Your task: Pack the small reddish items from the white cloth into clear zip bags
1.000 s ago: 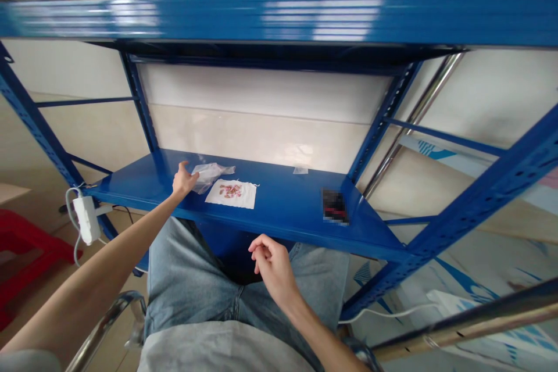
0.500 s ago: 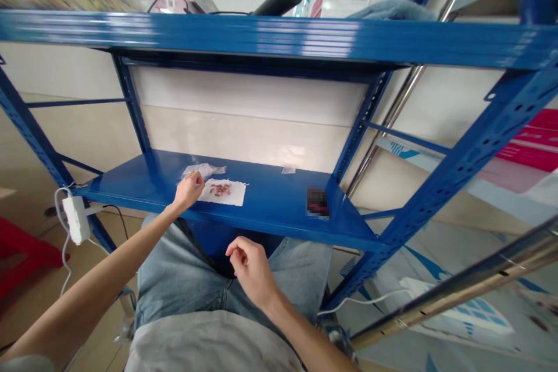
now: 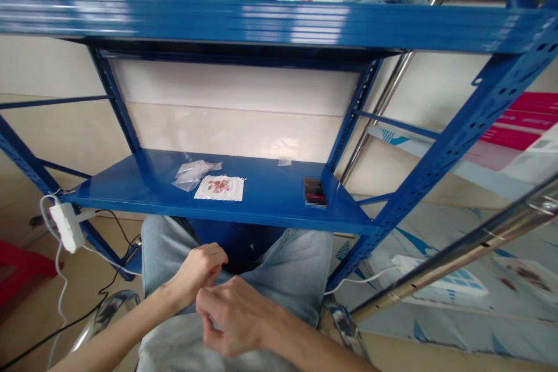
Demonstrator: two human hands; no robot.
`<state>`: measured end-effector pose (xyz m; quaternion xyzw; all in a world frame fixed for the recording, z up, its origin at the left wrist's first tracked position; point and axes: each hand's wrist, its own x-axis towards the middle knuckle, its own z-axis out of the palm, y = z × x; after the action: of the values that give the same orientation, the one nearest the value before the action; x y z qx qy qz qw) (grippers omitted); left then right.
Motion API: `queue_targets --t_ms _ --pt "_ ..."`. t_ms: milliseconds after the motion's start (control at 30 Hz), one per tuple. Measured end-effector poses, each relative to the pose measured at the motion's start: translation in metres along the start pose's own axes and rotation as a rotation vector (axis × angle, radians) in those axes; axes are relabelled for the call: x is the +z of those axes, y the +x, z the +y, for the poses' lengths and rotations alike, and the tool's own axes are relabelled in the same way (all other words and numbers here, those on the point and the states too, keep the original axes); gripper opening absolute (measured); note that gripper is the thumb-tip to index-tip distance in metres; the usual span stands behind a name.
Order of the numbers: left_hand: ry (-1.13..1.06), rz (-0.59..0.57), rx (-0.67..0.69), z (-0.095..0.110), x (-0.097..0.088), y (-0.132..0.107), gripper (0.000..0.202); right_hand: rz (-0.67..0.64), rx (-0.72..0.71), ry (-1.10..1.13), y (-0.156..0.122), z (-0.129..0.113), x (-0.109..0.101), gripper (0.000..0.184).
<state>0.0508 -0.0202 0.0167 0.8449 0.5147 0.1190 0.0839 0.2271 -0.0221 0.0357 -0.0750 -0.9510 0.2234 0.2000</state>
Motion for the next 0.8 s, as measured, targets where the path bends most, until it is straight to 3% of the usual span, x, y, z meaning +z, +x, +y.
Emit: queue_targets --t_ms 200,333,533,800 --pt "0.040 -0.119 0.160 0.006 0.023 0.001 0.016 -0.119 -0.268 -0.281 -0.001 0.014 0.045 0.018" --pt "0.081 -0.145 0.118 0.012 0.021 -0.002 0.016 -0.151 -0.391 -0.295 -0.004 0.017 0.056 0.028" --pt "0.084 -0.174 0.056 0.008 0.022 -0.005 0.019 -0.200 -0.300 -0.198 -0.001 0.012 0.049 0.032" --pt "0.043 -0.146 0.014 0.004 0.032 0.004 0.023 0.040 -0.142 -0.093 0.001 0.014 0.030 0.030"
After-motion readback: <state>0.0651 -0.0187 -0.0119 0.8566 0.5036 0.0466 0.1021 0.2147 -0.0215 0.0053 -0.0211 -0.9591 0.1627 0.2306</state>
